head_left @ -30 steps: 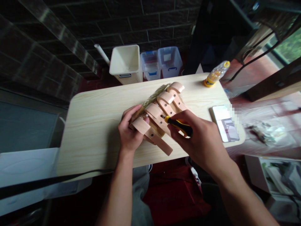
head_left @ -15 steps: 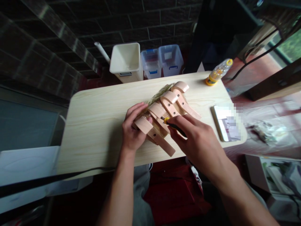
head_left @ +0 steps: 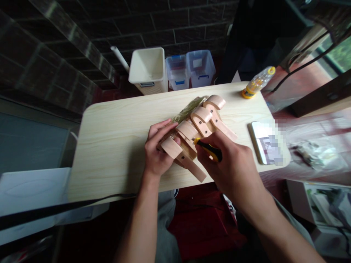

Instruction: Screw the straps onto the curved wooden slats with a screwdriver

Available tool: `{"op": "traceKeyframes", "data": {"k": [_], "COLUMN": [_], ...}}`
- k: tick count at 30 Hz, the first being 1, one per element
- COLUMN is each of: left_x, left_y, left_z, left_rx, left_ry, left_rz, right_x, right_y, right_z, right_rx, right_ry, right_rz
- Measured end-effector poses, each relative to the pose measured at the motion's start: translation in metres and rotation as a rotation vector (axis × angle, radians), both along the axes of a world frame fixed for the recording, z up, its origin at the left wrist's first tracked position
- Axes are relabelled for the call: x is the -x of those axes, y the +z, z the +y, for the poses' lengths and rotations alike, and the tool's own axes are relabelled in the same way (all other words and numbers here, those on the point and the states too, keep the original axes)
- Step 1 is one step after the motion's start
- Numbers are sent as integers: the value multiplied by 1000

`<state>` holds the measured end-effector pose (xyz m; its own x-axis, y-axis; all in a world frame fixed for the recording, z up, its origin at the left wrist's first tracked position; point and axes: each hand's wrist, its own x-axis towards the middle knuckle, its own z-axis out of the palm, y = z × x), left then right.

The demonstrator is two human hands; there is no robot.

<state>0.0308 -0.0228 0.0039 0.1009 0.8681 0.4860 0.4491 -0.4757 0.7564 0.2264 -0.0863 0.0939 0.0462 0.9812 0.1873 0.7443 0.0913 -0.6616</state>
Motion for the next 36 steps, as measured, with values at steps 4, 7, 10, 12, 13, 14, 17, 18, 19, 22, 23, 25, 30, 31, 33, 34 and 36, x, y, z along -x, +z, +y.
{"op": "traceKeyframes", "data": {"k": [4, 7, 10, 12, 13, 14, 17, 18, 19, 22, 23, 25, 30, 31, 33, 34, 36], "left_x": [1, 3, 4, 3, 3, 2, 1, 1, 1, 1, 0, 0, 0, 0, 0, 1, 1], "left_y": [-2, -4, -5, -5, -4, -4, -3, -3, -3, -2, -2, -2, -2, -2, -2, -3, -4], "left_z": [2, 5, 7, 7, 6, 6, 5, 5, 5, 5, 4, 4, 2, 2, 2, 2, 3], "left_rx": [8, 31, 28, 21, 20, 21, 26, 24, 20, 8, 8, 10, 0, -5, -25, -34, -43], "left_ry": [19, 27, 19, 14, 15, 16, 25, 24, 22, 12, 10, 11, 14, 11, 1, -3, 0], "left_rz": [19, 27, 11, 6, 7, 10, 19, 18, 13, 0, 0, 6, 17, 18, 15, 14, 23], "right_x": [7, 2, -8, -14, -17, -18, -18, -16, -15, -12, -12, -12, -9, -7, -3, -2, 0], "right_y": [-3, -3, 0, 3, 4, 5, 6, 6, 6, 6, 6, 4, 1, 1, 0, 0, 0], "right_z": [0, 1, 0, -1, -2, -3, -5, -5, -5, -4, -4, -3, 0, 1, 3, 4, 4], "right_rx": [29, 55, 98, 85, 62, 37, -16, -25, -29, -35, -42, -58, -43, -34, -6, 10, 33], "right_ry": [-74, 37, 227, 270, 266, 255, 235, 229, 222, 195, 187, 167, 83, 57, -7, -35, -54], "right_rz": [26, 75, 53, -31, -78, -121, -194, -205, -211, -199, -183, -145, -78, -60, -28, -16, 3]}}
